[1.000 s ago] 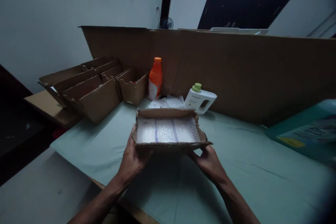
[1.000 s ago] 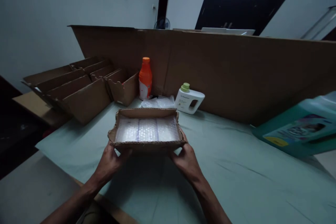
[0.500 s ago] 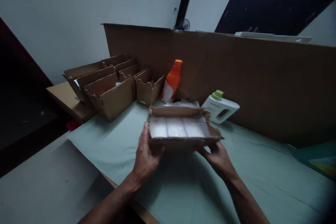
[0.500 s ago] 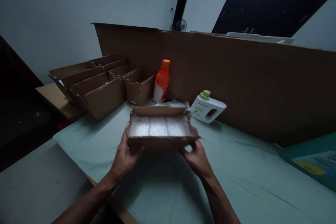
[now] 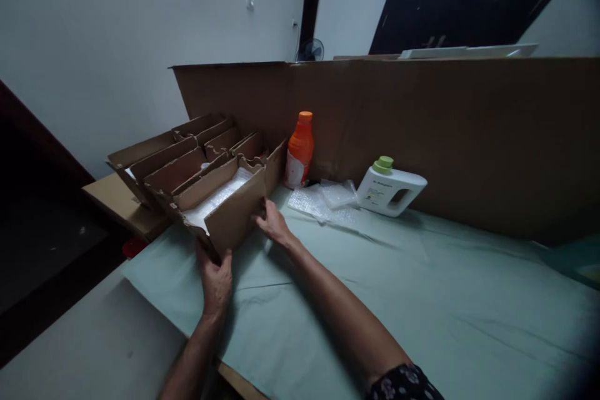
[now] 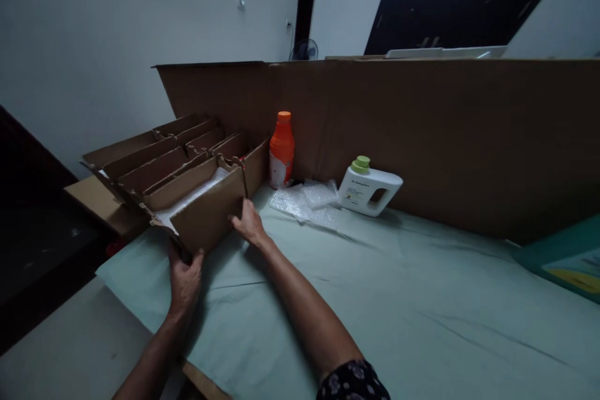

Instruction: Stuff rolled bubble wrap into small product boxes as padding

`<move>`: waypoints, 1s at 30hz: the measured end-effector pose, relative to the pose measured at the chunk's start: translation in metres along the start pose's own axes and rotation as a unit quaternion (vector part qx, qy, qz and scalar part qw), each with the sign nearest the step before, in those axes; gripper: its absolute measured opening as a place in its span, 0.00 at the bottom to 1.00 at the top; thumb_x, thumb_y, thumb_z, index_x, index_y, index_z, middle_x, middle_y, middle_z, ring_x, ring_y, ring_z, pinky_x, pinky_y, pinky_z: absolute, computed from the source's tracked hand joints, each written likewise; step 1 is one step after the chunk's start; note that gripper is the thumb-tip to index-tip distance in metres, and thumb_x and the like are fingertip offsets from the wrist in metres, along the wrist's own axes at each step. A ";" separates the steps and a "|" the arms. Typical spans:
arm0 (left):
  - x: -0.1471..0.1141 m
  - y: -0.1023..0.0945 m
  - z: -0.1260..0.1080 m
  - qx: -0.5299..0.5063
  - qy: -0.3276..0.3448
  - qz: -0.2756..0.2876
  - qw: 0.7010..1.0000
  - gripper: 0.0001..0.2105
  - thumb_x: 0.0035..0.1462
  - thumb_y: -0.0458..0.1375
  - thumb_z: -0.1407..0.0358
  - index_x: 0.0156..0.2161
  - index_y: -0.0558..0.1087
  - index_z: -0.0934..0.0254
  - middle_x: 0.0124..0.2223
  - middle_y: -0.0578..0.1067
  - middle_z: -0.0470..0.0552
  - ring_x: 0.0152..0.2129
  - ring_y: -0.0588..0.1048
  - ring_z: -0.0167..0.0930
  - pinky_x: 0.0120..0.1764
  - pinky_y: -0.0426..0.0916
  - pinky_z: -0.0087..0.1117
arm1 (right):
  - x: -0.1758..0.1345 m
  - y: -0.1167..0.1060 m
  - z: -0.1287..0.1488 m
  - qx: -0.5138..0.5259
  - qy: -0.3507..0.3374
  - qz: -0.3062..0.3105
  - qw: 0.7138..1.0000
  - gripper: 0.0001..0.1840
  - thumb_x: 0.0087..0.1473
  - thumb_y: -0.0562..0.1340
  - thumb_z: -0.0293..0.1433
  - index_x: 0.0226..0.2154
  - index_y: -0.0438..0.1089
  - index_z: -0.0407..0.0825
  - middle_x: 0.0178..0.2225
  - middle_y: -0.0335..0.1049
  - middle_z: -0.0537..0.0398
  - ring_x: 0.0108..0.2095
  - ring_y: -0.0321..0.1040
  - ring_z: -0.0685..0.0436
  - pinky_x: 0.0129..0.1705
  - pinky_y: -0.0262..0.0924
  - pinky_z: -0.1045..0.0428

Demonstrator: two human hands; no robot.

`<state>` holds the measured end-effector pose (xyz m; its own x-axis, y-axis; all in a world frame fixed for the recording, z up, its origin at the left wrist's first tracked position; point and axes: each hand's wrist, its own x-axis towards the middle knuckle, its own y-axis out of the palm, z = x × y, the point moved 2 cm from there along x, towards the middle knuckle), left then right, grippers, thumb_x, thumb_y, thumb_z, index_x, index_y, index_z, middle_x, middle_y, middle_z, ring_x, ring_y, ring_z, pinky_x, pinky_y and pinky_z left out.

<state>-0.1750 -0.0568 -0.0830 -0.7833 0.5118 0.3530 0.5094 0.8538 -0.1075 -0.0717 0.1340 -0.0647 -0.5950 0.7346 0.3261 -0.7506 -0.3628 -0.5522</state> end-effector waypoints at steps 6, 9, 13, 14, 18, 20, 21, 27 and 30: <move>0.007 0.008 0.005 0.041 -0.052 0.006 0.998 0.30 0.60 0.58 0.57 0.65 0.61 0.62 0.63 0.69 0.58 0.60 0.69 0.40 0.65 0.61 0.41 | -0.026 0.026 -0.005 -0.091 -0.014 0.071 0.993 0.47 0.51 0.67 0.33 0.69 0.51 0.40 0.69 0.54 0.35 0.67 0.54 0.35 0.67 0.52 0.42; 0.013 0.011 0.005 0.054 -0.054 0.015 0.997 0.28 0.58 0.58 0.57 0.62 0.65 0.63 0.59 0.73 0.59 0.57 0.72 0.42 0.64 0.62 0.44 | -0.030 0.028 0.001 -0.130 -0.025 0.076 0.988 0.45 0.53 0.67 0.33 0.68 0.52 0.40 0.67 0.58 0.36 0.66 0.56 0.36 0.66 0.53 0.43; 0.016 0.011 0.008 0.073 -0.046 0.024 0.996 0.25 0.57 0.58 0.57 0.57 0.69 0.66 0.53 0.76 0.60 0.53 0.74 0.43 0.61 0.65 0.46 | -0.053 0.025 0.011 -0.173 -0.049 0.079 0.981 0.35 0.59 0.65 0.35 0.64 0.58 0.41 0.60 0.66 0.38 0.62 0.59 0.36 0.65 0.52 0.42; 0.016 0.011 0.009 0.081 -0.045 0.022 0.995 0.25 0.56 0.58 0.57 0.56 0.69 0.67 0.52 0.76 0.60 0.52 0.75 0.44 0.60 0.66 0.46 | -0.061 0.023 0.013 -0.180 -0.059 0.082 0.978 0.31 0.60 0.64 0.36 0.62 0.61 0.42 0.59 0.67 0.39 0.62 0.59 0.36 0.65 0.52 0.41; 0.016 0.010 0.014 0.108 -0.038 0.001 0.993 0.25 0.55 0.56 0.57 0.56 0.70 0.68 0.53 0.76 0.61 0.52 0.75 0.43 0.59 0.67 0.44 | -0.098 0.015 0.021 -0.206 -0.098 0.096 0.969 0.23 0.64 0.61 0.40 0.55 0.67 0.44 0.61 0.64 0.38 0.63 0.55 0.34 0.65 0.50 0.39; 0.016 0.011 0.016 0.119 -0.037 -0.014 0.992 0.24 0.55 0.55 0.57 0.55 0.71 0.68 0.53 0.76 0.62 0.52 0.75 0.43 0.59 0.66 0.44 | -0.114 0.012 0.026 -0.218 -0.111 0.104 0.964 0.24 0.64 0.60 0.42 0.56 0.66 0.43 0.63 0.62 0.37 0.64 0.54 0.33 0.65 0.49 0.37; 0.015 0.011 0.016 0.125 -0.036 -0.023 0.991 0.24 0.55 0.55 0.56 0.54 0.71 0.68 0.53 0.76 0.62 0.52 0.75 0.44 0.59 0.66 0.44 | -0.122 0.011 0.028 -0.224 -0.118 0.108 0.961 0.25 0.64 0.60 0.42 0.56 0.66 0.43 0.63 0.61 0.37 0.64 0.54 0.33 0.65 0.49 0.37; 0.011 0.012 0.017 0.161 -0.034 -0.061 0.985 0.21 0.50 0.56 0.60 0.48 0.74 0.68 0.49 0.78 0.63 0.50 0.76 0.47 0.58 0.67 0.48 | -0.166 0.007 0.042 -0.249 -0.156 0.125 0.948 0.28 0.63 0.60 0.46 0.57 0.65 0.44 0.64 0.61 0.38 0.65 0.54 0.33 0.65 0.49 0.38; 0.010 0.011 0.013 0.175 -0.039 -0.071 0.981 0.19 0.46 0.56 0.62 0.43 0.75 0.69 0.44 0.79 0.65 0.47 0.77 0.50 0.54 0.70 0.49 | -0.196 0.002 0.048 -0.255 -0.182 0.132 0.941 0.29 0.63 0.61 0.48 0.58 0.65 0.46 0.64 0.62 0.40 0.64 0.55 0.34 0.65 0.51 0.38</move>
<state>-0.1816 -0.0407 -0.0932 -0.8693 0.3799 0.3162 0.2511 0.8905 -0.3794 0.0293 -0.0378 -0.0933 -0.8695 0.3795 0.3163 -0.3833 -0.1142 -0.9165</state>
